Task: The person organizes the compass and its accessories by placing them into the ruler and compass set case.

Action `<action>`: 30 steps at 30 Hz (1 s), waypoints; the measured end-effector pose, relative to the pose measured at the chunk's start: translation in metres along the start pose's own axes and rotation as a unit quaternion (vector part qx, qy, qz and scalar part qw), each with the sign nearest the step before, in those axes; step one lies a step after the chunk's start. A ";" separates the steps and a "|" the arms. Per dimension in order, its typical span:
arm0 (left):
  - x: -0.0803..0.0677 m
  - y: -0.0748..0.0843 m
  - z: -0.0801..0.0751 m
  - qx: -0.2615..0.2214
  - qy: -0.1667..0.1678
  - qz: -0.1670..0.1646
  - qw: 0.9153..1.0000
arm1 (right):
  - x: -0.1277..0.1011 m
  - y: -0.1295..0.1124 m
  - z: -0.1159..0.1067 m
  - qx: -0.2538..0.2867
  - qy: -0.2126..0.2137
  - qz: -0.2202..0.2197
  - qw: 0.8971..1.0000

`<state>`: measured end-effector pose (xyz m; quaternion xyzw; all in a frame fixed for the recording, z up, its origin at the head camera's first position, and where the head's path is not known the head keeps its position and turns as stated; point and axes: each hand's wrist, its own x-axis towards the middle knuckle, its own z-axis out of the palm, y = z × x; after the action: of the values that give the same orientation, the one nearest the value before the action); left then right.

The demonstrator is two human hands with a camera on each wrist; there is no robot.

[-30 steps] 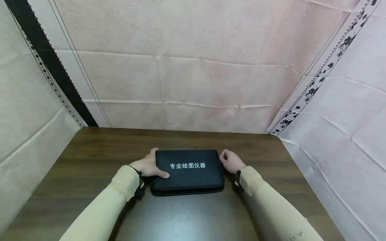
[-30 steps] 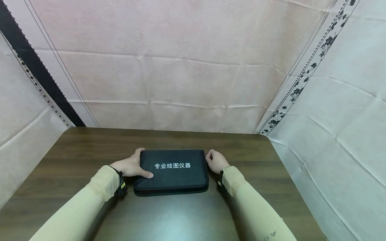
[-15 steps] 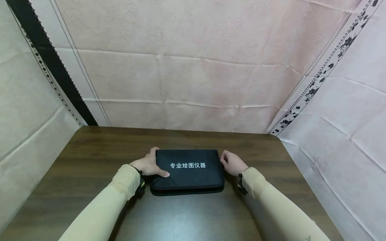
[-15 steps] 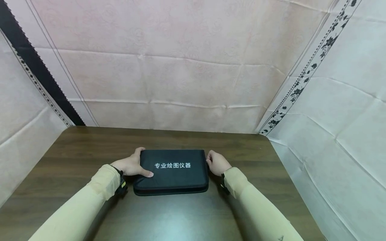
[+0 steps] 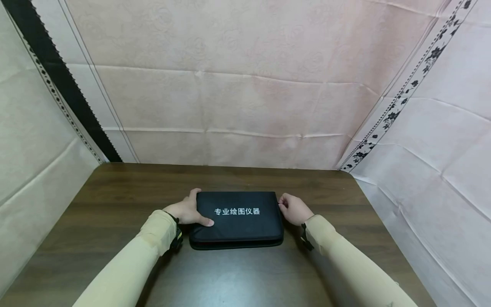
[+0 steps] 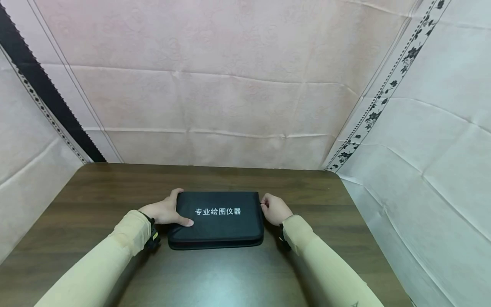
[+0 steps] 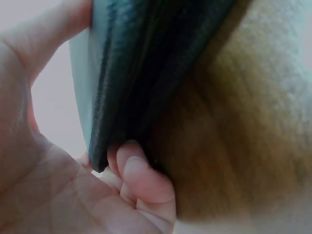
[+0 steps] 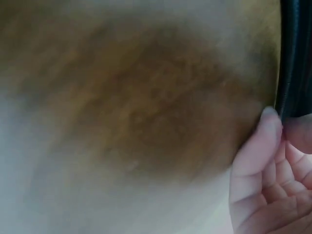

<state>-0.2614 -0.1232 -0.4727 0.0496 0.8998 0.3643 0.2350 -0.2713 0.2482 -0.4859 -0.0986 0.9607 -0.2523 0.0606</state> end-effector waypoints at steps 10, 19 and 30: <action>0.000 0.007 0.001 0.017 -0.003 -0.005 1.000 | -0.003 0.001 -0.005 -0.035 0.000 -0.046 0.998; -0.003 0.010 0.001 0.022 -0.008 -0.016 1.000 | -0.014 0.008 -0.003 -0.030 0.004 -0.070 0.997; -0.004 0.007 -0.002 0.020 -0.009 -0.017 1.000 | -0.047 0.002 -0.001 -0.037 -0.024 -0.101 0.994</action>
<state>-0.2594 -0.1202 -0.4652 0.0419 0.9053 0.3420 0.2485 -0.2260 0.2611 -0.4828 -0.2035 0.9527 -0.2193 0.0543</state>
